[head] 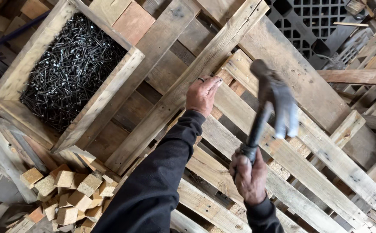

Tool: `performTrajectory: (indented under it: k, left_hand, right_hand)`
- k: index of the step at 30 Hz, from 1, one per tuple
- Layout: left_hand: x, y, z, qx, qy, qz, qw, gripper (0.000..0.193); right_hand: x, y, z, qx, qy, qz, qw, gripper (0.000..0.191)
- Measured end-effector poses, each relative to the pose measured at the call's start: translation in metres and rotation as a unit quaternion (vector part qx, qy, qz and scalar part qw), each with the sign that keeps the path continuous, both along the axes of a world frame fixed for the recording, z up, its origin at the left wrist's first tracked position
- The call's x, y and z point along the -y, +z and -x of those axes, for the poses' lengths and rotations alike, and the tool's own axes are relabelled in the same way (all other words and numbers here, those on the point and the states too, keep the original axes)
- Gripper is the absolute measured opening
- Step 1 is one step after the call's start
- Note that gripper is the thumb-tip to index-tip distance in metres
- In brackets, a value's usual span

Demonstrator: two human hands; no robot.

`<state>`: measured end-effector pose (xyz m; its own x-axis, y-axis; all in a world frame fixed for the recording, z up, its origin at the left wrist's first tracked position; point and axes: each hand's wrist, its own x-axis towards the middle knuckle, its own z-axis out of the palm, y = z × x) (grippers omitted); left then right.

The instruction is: The person aligns a wooden plank on a pallet frame and secures it by hammering nails. They repeatedly pick nails from a nearby box and drive them into the wood using a hammer.

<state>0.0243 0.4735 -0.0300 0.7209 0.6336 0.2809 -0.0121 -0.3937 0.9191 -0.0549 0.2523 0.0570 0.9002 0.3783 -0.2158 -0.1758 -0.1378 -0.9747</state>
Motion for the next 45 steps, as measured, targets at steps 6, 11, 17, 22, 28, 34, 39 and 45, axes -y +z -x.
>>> performTrajectory:
  k: [6, 11, 17, 22, 28, 34, 39, 45]
  left_hand:
    - [-0.001, 0.006, -0.002, -0.025, -0.023, 0.019, 0.999, 0.013]
    - [0.002, -0.002, 0.015, 0.036, -0.016, -0.008, 0.999, 0.016]
    - [0.002, -0.026, 0.070, -0.113, -0.023, 0.101, 0.988, 0.025]
    - [-0.001, -0.037, 0.093, -0.108, -0.134, 0.028, 0.985, 0.021]
    - [0.003, -0.042, 0.074, -0.106, -0.115, 0.154, 0.976, 0.023]
    - [-0.026, -0.022, 0.046, -0.121, -0.057, -0.005, 0.991, 0.039]
    - [-0.036, -0.005, 0.041, -0.058, -0.045, 0.008, 0.997, 0.030]
    - [-0.046, 0.007, 0.048, -0.077, -0.067, 0.087, 0.991, 0.029]
  right_hand:
    - [-0.004, 0.013, -0.012, -0.143, 0.023, 0.279, 0.949, 0.047]
    - [0.024, 0.002, 0.024, -0.105, -0.026, 0.077, 0.991, 0.038]
    - [0.046, -0.024, 0.069, -0.179, -0.063, 0.109, 0.976, 0.024]
    - [0.071, -0.029, 0.089, -0.188, -0.024, 0.227, 0.955, 0.037]
    - [0.073, -0.053, 0.078, -0.284, -0.060, 0.104, 0.951, 0.034]
    - [0.043, -0.048, 0.056, -0.306, -0.101, 0.089, 0.943, 0.033]
    - [0.036, -0.034, 0.046, -0.236, -0.067, 0.102, 0.964, 0.037]
    - [0.017, -0.006, 0.037, -0.186, -0.022, 0.189, 0.964, 0.041]
